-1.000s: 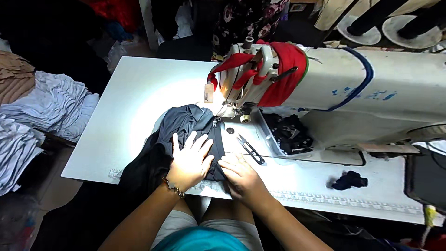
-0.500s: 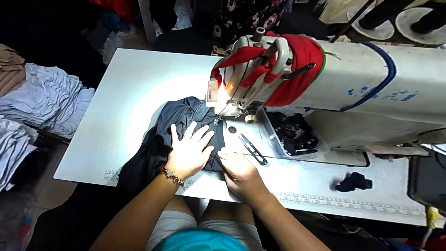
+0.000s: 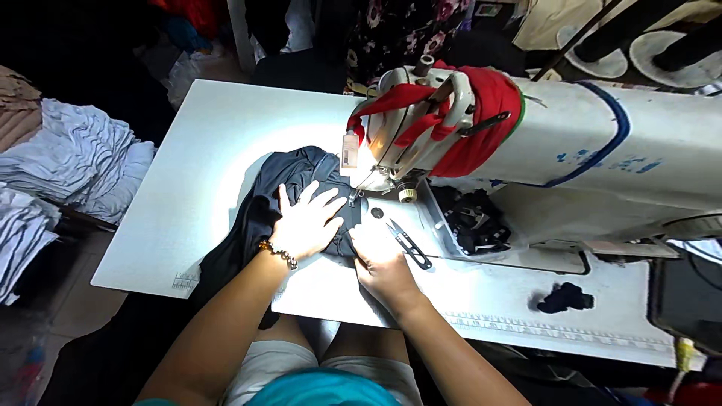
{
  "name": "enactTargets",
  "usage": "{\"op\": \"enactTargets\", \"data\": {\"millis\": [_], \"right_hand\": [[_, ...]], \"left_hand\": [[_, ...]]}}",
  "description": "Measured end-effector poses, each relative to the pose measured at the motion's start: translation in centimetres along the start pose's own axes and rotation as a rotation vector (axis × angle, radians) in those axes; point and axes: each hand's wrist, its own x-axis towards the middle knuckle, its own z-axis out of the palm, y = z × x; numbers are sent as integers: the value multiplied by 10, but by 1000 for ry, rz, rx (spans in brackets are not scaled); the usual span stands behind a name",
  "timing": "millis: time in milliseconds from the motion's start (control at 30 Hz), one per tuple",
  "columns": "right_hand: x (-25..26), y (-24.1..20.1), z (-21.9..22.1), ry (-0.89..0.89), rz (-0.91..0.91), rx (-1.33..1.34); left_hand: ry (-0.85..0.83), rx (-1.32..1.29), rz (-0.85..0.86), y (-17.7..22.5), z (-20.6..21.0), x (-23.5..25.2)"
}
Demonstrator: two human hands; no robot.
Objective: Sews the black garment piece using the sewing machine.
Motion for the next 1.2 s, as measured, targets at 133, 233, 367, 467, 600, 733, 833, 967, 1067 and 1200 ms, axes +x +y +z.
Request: {"op": "enactTargets", "data": {"millis": [133,233,367,467,600,733,833,967,1067,1200], "right_hand": [[6,7,1,-23,-8,-6],[-1,12,-6,-47,-106,41],[-33,-2,-17,-31,-197,115],[-49,-11,-21,3,-186,101],[-55,-14,-19,17,-144,71],[-48,-11,-18,-8,-101,80],[-38,-6,-15,-15,-71,77],[-33,-3,-13,-9,-63,68],[-33,-1,-13,-10,-48,78],[-21,2,-12,-33,-44,62]], "left_hand": [[248,-124,202,-14,3,-6],[426,-220,521,-11,3,-31],[361,-190,466,13,8,-68],[298,-8,259,19,27,-77],[310,27,188,22,36,-79],[302,30,169,20,33,-74],[252,39,140,19,28,-64],[228,43,124,17,26,-57],[226,38,123,16,26,-54],[167,32,101,12,19,-42]]}}
